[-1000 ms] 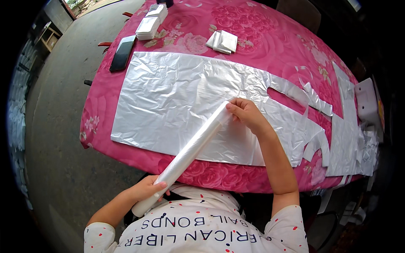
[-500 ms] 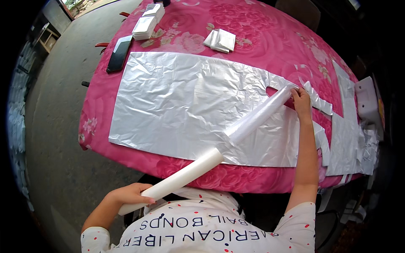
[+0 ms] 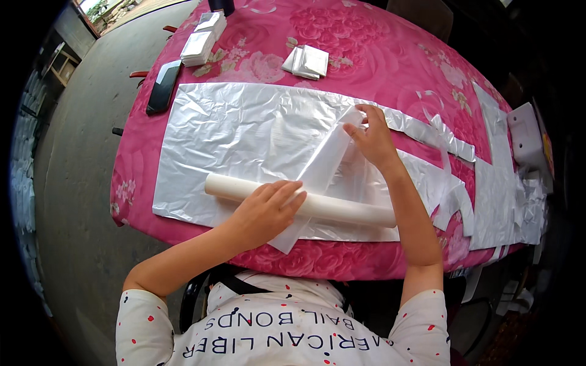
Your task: The person repeatedly unrolls a clear plastic film over a large white sheet on a pink tablecloth, folds the film into small rectangular packets, and stacks them. The person handles the film roll and the folded packets throughout the clip.
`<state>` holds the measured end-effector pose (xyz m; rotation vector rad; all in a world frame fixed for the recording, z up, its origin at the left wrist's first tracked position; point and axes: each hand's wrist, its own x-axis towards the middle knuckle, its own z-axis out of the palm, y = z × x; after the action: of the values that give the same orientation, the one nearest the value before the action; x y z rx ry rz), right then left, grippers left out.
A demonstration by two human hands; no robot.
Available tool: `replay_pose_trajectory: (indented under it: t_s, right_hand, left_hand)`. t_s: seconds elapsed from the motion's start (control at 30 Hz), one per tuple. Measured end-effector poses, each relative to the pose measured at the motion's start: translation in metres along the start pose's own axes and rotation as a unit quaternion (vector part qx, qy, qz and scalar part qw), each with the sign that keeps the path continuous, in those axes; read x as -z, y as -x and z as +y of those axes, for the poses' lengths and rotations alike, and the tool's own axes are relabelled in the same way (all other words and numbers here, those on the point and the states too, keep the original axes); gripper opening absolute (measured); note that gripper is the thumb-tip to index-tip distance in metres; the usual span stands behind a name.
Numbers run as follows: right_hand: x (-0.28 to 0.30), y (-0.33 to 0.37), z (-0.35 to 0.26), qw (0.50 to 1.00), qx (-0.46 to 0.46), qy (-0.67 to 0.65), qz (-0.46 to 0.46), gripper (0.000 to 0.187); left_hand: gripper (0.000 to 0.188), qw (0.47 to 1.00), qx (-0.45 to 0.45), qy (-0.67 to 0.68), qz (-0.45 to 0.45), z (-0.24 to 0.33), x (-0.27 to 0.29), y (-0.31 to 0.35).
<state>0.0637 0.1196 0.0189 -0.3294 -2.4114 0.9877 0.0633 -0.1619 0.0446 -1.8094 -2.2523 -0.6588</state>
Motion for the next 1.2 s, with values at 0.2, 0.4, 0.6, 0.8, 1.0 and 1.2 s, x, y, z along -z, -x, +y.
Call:
replay_pose_trajectory:
  t_s: [0.2, 0.4, 0.6, 0.8, 1.0, 1.2]
  right_hand:
    - [0.076, 0.041, -0.155, 0.922, 0.215, -0.317, -0.060, 0.023]
    - [0.163, 0.090, -0.213, 0.887, 0.124, -0.444, -0.010, 0.020]
    - [0.175, 0.099, -0.219, 0.787, 0.188, -0.563, -0.170, 0.013]
    - [0.167, 0.103, -0.221, 0.734, 0.246, -0.597, -0.210, 0.007]
    - [0.155, 0.088, -0.217, 0.706, 0.252, -0.608, -0.261, 0.002]
    - [0.119, 0.092, -0.178, 0.897, 0.057, -0.435, -0.045, 0.023]
  left_hand:
    - [0.061, 0.977, -0.083, 0.104, -0.164, 0.006, -0.020, 0.053]
    - [0.079, 0.971, -0.045, 0.081, -0.221, 0.023, -0.023, 0.057]
    - [0.078, 0.973, -0.046, 0.064, -0.218, 0.027, -0.023, 0.058]
    - [0.078, 0.975, -0.036, 0.053, -0.211, 0.031, -0.026, 0.058]
    - [0.078, 0.979, -0.017, 0.064, -0.194, 0.050, -0.034, 0.063]
    - [0.080, 0.971, -0.051, 0.148, -0.180, 0.035, -0.028, 0.056]
